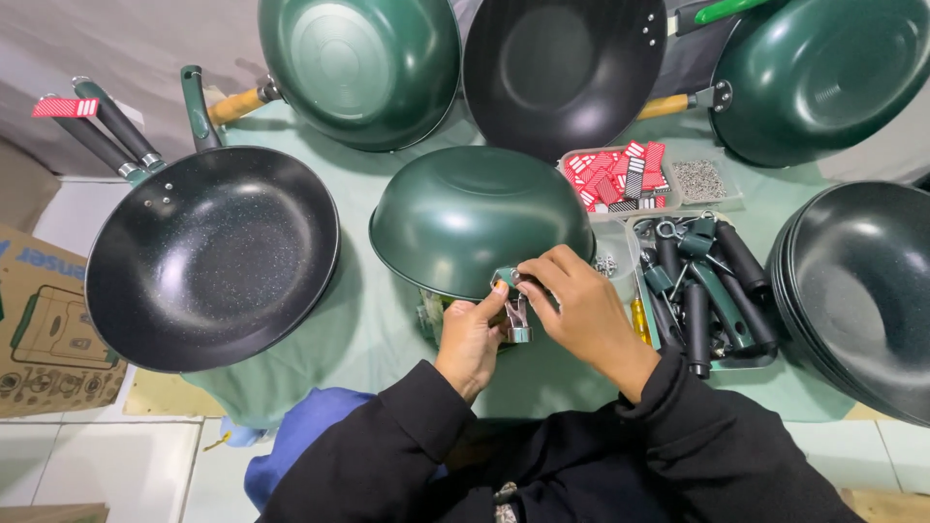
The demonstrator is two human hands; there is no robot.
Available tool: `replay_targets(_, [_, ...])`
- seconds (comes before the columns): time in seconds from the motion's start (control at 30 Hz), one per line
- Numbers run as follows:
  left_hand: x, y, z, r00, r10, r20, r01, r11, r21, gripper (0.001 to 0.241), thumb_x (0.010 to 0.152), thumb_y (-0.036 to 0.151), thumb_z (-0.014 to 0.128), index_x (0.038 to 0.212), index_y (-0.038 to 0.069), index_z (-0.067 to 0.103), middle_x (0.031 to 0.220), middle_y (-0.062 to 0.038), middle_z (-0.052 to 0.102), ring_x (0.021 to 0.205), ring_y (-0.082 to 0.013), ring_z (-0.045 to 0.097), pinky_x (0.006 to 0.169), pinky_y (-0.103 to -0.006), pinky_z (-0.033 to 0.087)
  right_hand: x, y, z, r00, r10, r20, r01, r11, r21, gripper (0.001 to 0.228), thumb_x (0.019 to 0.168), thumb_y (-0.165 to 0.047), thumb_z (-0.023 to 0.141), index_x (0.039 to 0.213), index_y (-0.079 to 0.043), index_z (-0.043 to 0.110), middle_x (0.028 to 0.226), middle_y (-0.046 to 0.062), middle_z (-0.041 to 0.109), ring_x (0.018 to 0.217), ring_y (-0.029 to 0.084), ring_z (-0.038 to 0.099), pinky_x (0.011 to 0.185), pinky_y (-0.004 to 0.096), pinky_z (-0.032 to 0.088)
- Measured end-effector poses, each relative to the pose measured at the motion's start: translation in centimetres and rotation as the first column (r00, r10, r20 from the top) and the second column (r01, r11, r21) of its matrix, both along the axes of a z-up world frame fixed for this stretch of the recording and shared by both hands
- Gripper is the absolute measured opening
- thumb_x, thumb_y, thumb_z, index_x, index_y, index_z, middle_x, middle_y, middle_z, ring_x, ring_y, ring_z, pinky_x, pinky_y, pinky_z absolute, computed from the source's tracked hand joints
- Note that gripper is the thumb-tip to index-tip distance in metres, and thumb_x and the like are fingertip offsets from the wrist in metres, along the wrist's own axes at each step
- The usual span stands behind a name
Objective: Assembling or repairing woks by attaching metal brackets and tightening screws with a screwdriver.
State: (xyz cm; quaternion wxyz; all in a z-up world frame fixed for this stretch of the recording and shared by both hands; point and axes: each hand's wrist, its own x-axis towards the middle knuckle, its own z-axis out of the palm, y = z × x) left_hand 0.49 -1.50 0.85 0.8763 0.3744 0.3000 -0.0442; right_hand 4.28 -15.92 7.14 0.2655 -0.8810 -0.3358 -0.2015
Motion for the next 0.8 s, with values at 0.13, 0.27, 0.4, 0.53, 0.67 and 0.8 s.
replay_targets(0.13, [0.1,0.2,-0.8,1.0,0.002,0.011,-0.002,1.0,0.005,0.031,0.089,0.014,0.082,0.11,-0.006,0.071,0.09,-0.013,0.07,0.076,-0.021,0.063,0.067,-0.0333,0.054,0.0,0.3,0.0,1.0,-0.012,0.02,0.012,1.0,0.025,0.013,0.098,-0.024,0.068,0.111,-0.021,0.071,0.094,-0.003,0.059,0.083,0.019,0.07,0.074,0.031,0.059])
replay_targets(0.27, [-0.2,0.4,-1.6,1.0,0.0,0.018,0.001,1.0,-0.006,0.03,0.09,0.015,0.081,0.111,-0.004,0.072,0.092,-0.013,0.073,0.078,-0.0211,0.068,0.072,-0.0332,0.056,0.1,0.7,0.4,0.998,0.051,0.048,-0.055,0.995,0.08,0.009,0.097,-0.016,0.069,0.105,-0.018,0.072,0.091,-0.002,0.059,0.079,0.021,0.07,0.07,0.033,0.058])
replay_targets(0.4, [-0.3,0.5,-0.4,1.0,-0.011,0.029,0.012,1.0,-0.009,0.029,0.089,0.017,0.081,0.11,-0.002,0.073,0.093,-0.012,0.074,0.078,-0.0198,0.069,0.073,-0.0322,0.056,0.5,0.9,-0.2,0.996,0.04,0.074,-0.047,0.994,0.098,0.003,0.097,-0.018,0.07,0.099,-0.019,0.072,0.089,-0.004,0.059,0.075,0.018,0.069,0.067,0.029,0.058])
replay_targets(0.53, [-0.4,0.6,-0.1,1.0,-0.01,0.029,0.011,1.0,-0.01,0.029,0.09,0.016,0.08,0.112,-0.002,0.073,0.094,-0.013,0.075,0.08,-0.0209,0.07,0.076,-0.0347,0.057,0.4,0.9,-0.1,0.997,0.026,0.074,-0.035,0.993,0.112,0.002,0.098,-0.019,0.07,0.098,-0.018,0.072,0.088,-0.003,0.059,0.073,0.017,0.068,0.067,0.028,0.058])
replay_targets(0.67, [-0.4,0.6,-1.2,0.999,-0.01,0.045,0.01,1.0,-0.013,0.033,0.09,0.016,0.081,0.115,-0.004,0.072,0.097,-0.013,0.074,0.082,-0.0206,0.068,0.075,-0.0342,0.056,0.3,0.8,0.0,0.996,0.062,0.072,-0.072,0.987,0.144,0.011,0.097,-0.016,0.07,0.107,-0.018,0.074,0.092,-0.002,0.061,0.073,0.018,0.068,0.068,0.031,0.058])
replay_targets(0.8, [-0.5,0.6,-1.1,0.998,-0.024,0.056,0.023,1.0,0.002,0.034,0.089,0.016,0.081,0.116,-0.003,0.072,0.099,-0.013,0.075,0.083,-0.0204,0.069,0.076,-0.0345,0.057,0.3,0.9,-0.2,0.994,0.083,0.065,-0.093,0.982,0.162,0.012,0.095,-0.006,0.07,0.101,-0.015,0.075,0.091,-0.001,0.061,0.072,0.02,0.07,0.069,0.03,0.058])
